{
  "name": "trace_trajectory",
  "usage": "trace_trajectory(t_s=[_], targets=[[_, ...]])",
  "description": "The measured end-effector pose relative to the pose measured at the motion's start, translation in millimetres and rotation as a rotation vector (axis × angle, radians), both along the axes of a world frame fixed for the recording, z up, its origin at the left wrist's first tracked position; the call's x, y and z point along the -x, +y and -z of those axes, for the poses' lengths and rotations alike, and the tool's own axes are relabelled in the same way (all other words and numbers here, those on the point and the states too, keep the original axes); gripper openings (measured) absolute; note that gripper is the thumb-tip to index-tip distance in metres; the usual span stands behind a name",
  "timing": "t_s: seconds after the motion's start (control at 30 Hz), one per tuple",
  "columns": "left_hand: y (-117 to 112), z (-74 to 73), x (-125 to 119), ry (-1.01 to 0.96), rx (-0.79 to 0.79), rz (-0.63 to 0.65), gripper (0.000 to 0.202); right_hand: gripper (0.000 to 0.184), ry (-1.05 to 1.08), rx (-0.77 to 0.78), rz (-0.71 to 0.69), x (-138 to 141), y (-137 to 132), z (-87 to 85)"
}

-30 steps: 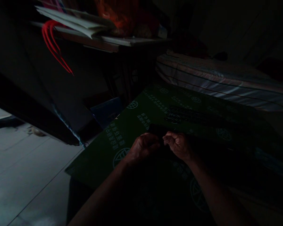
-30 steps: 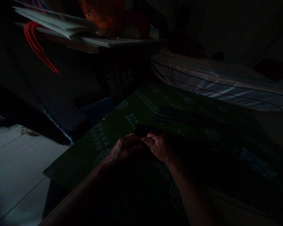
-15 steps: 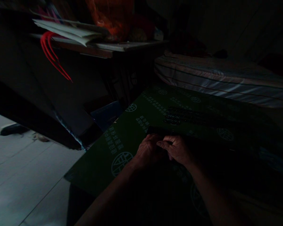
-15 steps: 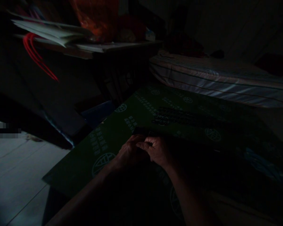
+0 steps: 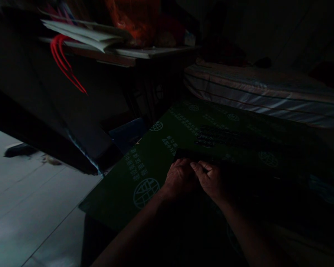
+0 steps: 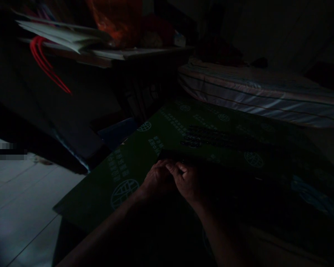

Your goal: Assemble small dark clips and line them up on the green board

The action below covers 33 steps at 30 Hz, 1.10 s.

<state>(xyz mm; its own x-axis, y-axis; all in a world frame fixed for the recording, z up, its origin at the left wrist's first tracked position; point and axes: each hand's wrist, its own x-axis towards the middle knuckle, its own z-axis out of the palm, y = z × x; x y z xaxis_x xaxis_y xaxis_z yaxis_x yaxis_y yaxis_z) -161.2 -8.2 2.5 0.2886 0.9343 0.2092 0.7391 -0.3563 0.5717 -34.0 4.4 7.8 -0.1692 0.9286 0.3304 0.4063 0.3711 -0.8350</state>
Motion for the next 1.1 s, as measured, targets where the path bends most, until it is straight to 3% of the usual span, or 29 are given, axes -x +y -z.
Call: trace_trajectory(t_s=[0.2,0.43,0.67,0.93,1.1], targets=[[-2.7,3.4,1.8,0.11,-0.062,0.037,0.011,0.046,0.105,0.063,0.068,-5.1,5.1,8.4],[-4.0,6.7,3.4,-0.016,-0.075,0.021,0.011,0.046,0.21,0.163,-0.033,-9.7,9.1,13.4],[-4.2,1.9,7.0,-0.107,-0.086,0.081,0.008,0.039,0.057,-0.018,-0.165,-13.4,7.0,-1.2],[-5.7,-1.0,9.2,-0.232,0.035,-0.001,0.008,0.038,0.111,-0.029,-0.193,-12.0,1.8,-4.9],[-6.4,-5.2,10.2,-0.431,0.156,0.041,0.01,0.037,0.075,-0.122,-0.151,-14.6,2.5,-8.7]])
